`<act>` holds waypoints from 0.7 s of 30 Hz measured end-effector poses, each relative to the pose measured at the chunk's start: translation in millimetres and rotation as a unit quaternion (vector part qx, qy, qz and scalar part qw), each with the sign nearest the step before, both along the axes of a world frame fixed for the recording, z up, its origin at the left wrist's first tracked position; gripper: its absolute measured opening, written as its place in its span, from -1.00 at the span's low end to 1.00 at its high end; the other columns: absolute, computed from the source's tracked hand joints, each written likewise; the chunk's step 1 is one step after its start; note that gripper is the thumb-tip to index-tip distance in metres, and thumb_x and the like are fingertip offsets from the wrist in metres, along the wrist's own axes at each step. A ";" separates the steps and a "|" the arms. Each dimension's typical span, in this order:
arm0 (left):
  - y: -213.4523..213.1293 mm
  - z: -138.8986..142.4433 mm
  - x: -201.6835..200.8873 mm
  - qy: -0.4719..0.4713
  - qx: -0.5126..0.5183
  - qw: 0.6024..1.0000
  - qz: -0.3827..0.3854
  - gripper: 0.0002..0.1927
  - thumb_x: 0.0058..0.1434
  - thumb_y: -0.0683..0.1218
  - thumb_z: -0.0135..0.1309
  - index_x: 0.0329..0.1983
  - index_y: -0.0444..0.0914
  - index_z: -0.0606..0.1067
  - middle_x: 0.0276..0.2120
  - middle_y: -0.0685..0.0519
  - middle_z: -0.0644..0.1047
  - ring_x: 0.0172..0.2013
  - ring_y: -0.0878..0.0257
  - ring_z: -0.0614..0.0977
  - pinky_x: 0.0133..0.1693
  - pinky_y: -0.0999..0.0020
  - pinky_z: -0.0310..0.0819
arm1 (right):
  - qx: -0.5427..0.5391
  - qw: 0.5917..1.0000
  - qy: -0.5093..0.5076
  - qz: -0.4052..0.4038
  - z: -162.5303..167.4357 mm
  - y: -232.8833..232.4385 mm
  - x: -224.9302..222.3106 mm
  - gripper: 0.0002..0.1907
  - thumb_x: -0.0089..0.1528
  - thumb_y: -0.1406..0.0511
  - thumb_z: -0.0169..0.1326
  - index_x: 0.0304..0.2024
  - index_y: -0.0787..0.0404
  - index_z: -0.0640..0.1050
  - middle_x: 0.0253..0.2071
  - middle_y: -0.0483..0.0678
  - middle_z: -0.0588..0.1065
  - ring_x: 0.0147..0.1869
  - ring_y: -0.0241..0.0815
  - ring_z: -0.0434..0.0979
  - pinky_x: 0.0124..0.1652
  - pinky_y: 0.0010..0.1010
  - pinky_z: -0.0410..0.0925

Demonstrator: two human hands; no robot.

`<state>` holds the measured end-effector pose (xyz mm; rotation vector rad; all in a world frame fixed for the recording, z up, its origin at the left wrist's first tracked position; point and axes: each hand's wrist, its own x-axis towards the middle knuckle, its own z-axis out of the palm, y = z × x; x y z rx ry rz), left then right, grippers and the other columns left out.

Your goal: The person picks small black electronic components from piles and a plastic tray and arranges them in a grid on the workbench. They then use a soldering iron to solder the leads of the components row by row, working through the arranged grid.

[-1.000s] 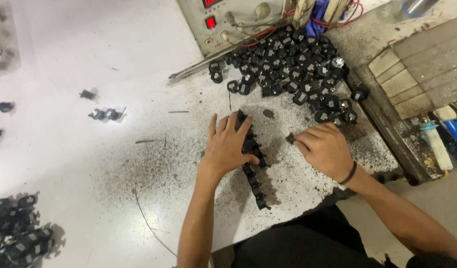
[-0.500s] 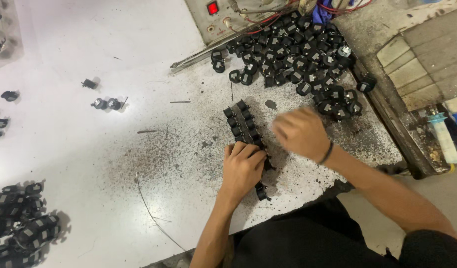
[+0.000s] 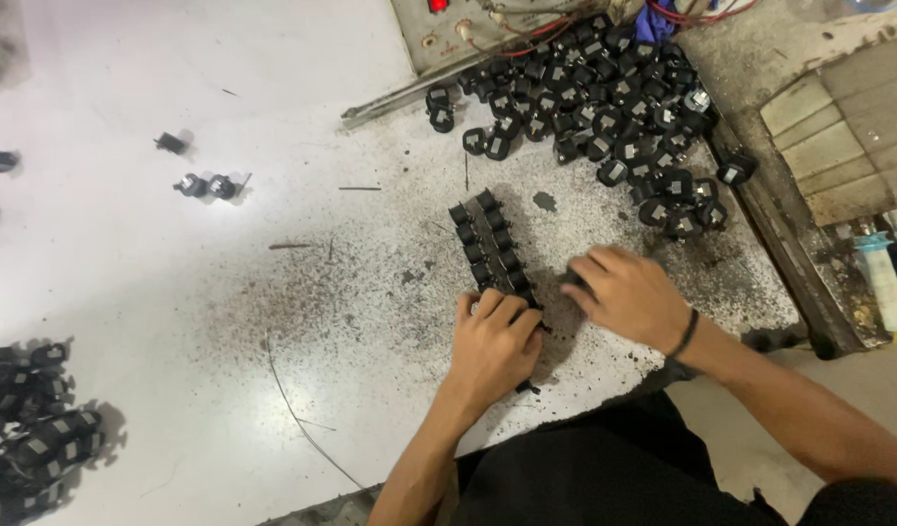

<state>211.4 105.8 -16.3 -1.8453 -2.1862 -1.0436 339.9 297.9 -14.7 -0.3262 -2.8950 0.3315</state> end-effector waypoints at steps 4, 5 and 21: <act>-1.8 -6.9 1.4 -0.012 -0.001 1.000 0.001 -0.88 0.05 -0.14 0.29 -0.33 -0.17 0.60 -0.26 0.13 0.58 -0.15 0.14 0.53 -0.04 0.06 0.32 | -0.206 0.978 -0.044 0.007 -9.5 -47.6 48.3 -0.62 0.11 0.13 0.31 -0.19 0.29 0.62 -0.31 -0.01 0.59 -0.36 -0.15 0.62 -0.39 -0.36 0.46; -2.8 -7.3 1.1 -0.017 -0.002 1.000 0.002 -0.88 0.04 -0.14 0.29 -0.33 -0.17 0.61 -0.25 0.13 0.58 -0.14 0.14 0.53 -0.03 0.06 0.32 | -0.237 0.971 -0.015 0.016 -14.7 -58.0 52.8 -0.62 0.10 0.15 0.33 -0.20 0.30 0.63 -0.31 -0.02 0.60 -0.36 -0.17 0.62 -0.40 -0.39 0.46; -5.2 6.5 0.9 0.003 -0.003 1.000 -0.010 -0.86 0.07 -0.19 0.28 -0.29 -0.20 0.62 -0.25 0.13 0.58 -0.16 0.15 0.53 -0.01 0.08 0.32 | 0.304 0.945 0.096 0.070 -3.2 84.2 -78.2 -0.79 0.12 0.32 0.11 -0.20 0.24 0.62 -0.04 -0.02 0.56 0.05 -0.12 0.57 0.02 -0.36 0.47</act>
